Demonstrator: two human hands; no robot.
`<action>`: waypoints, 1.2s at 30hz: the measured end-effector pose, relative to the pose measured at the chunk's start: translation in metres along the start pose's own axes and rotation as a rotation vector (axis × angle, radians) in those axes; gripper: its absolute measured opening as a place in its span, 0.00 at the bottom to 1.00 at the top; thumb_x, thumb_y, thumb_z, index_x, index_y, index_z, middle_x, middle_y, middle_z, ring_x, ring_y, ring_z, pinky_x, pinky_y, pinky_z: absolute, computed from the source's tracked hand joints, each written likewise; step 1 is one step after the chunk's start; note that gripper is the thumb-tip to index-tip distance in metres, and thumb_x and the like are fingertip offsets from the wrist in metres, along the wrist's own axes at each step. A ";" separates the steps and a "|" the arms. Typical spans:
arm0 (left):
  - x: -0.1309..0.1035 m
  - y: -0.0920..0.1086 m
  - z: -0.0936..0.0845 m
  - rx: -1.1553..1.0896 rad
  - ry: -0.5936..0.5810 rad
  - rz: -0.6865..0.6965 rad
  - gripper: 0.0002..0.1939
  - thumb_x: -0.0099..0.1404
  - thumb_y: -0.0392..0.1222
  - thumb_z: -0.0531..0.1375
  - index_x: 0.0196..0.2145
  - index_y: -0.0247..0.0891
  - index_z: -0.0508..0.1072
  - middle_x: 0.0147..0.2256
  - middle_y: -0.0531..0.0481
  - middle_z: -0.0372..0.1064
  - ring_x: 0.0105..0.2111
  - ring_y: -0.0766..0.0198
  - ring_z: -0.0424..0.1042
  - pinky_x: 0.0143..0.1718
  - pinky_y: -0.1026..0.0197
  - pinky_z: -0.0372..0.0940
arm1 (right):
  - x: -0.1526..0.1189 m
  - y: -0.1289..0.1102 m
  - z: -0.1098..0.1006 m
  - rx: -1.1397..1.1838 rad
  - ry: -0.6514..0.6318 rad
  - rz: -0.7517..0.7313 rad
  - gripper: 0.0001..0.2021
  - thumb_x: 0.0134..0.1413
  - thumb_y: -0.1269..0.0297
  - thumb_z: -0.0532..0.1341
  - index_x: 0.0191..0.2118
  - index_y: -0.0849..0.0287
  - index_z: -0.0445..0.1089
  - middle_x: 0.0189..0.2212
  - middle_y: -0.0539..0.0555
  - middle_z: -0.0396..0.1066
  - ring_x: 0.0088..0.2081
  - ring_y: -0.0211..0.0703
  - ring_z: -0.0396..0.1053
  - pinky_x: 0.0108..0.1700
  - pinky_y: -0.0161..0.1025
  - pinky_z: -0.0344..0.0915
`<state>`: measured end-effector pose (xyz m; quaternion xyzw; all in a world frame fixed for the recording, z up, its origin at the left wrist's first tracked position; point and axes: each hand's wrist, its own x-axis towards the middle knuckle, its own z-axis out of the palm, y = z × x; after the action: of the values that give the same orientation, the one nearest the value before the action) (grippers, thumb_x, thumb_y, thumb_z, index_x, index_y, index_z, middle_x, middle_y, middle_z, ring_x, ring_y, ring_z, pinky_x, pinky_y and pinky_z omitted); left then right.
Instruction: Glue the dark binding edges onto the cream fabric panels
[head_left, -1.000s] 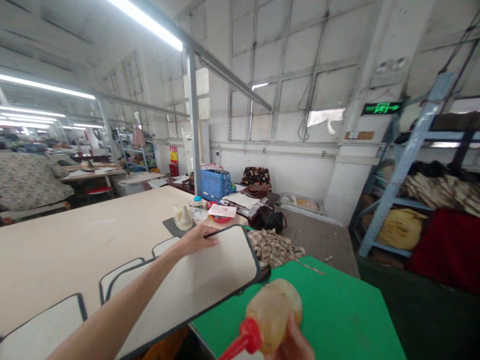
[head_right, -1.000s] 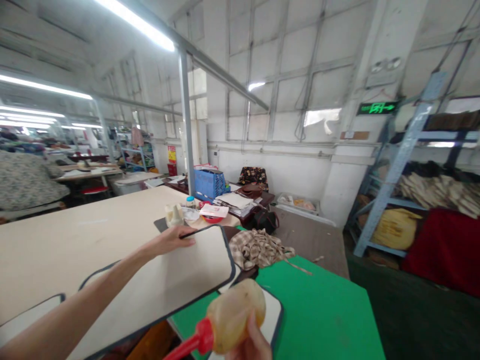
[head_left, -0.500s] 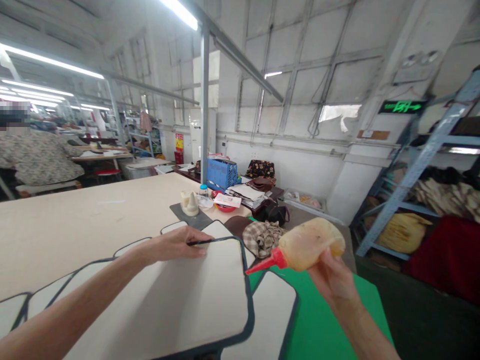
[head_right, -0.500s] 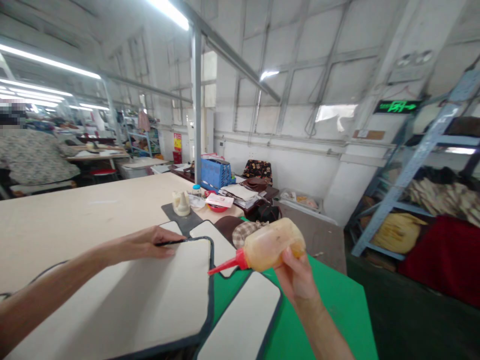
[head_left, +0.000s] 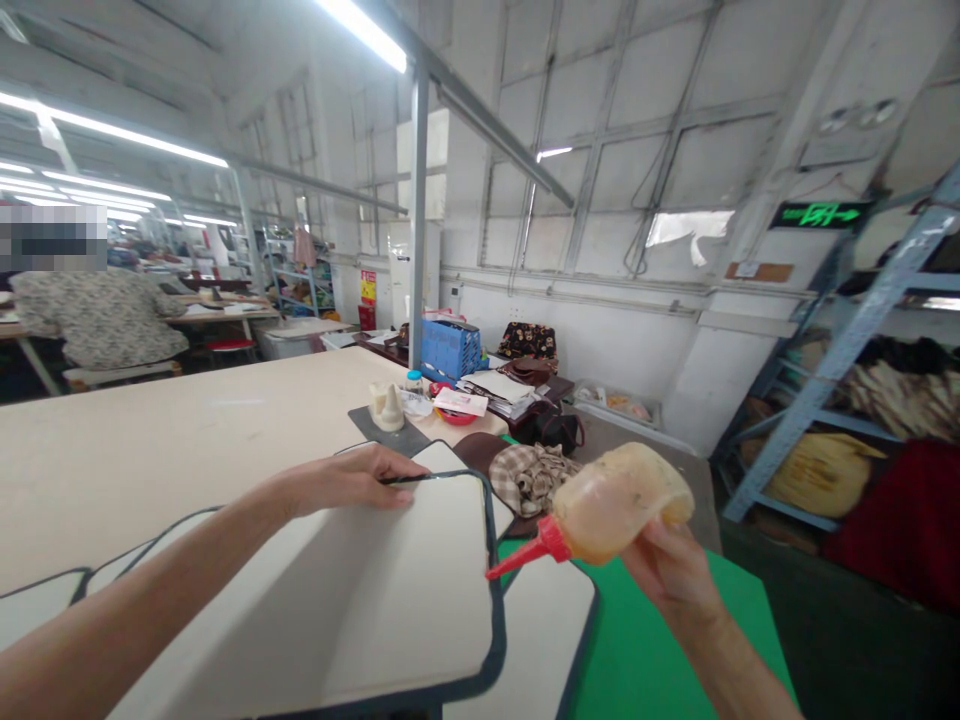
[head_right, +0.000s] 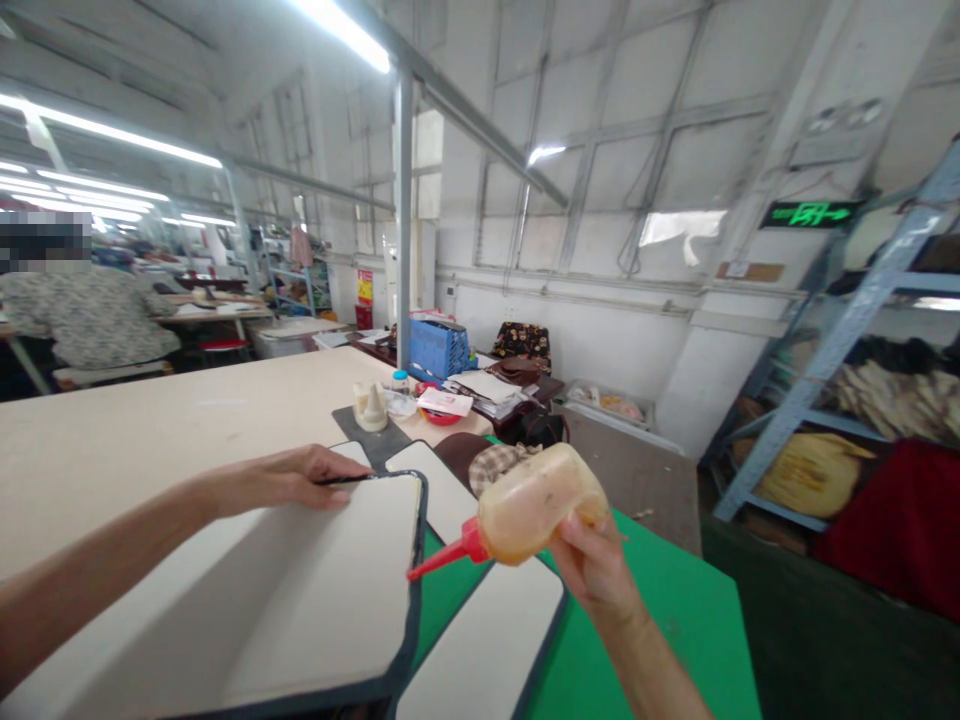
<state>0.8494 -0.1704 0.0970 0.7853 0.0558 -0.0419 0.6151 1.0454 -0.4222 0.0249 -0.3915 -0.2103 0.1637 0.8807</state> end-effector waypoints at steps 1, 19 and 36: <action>0.000 -0.001 0.000 -0.012 -0.003 -0.012 0.14 0.51 0.43 0.66 0.37 0.36 0.81 0.33 0.45 0.78 0.34 0.49 0.75 0.35 0.56 0.70 | -0.002 -0.001 0.001 0.004 0.012 0.003 0.34 0.16 0.59 0.77 0.41 0.53 0.75 0.24 0.53 0.77 0.30 0.53 0.73 0.48 0.60 0.64; 0.001 -0.005 -0.004 0.000 -0.070 -0.074 0.20 0.56 0.46 0.63 0.46 0.36 0.77 0.37 0.47 0.78 0.40 0.52 0.75 0.41 0.60 0.69 | -0.007 -0.010 -0.026 -0.073 -0.228 0.033 0.24 0.24 0.57 0.75 0.35 0.52 0.76 0.30 0.56 0.78 0.34 0.57 0.75 0.45 0.57 0.69; 0.003 -0.028 -0.004 -0.099 0.181 -0.042 0.22 0.49 0.47 0.66 0.42 0.38 0.79 0.34 0.44 0.79 0.35 0.48 0.77 0.32 0.58 0.71 | -0.016 -0.011 -0.011 -0.127 -0.137 -0.077 0.30 0.21 0.52 0.75 0.39 0.54 0.75 0.22 0.57 0.77 0.26 0.57 0.75 0.41 0.58 0.70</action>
<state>0.8484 -0.1599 0.0709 0.7532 0.1296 0.0189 0.6446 1.0382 -0.4435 0.0230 -0.4261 -0.2948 0.1427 0.8433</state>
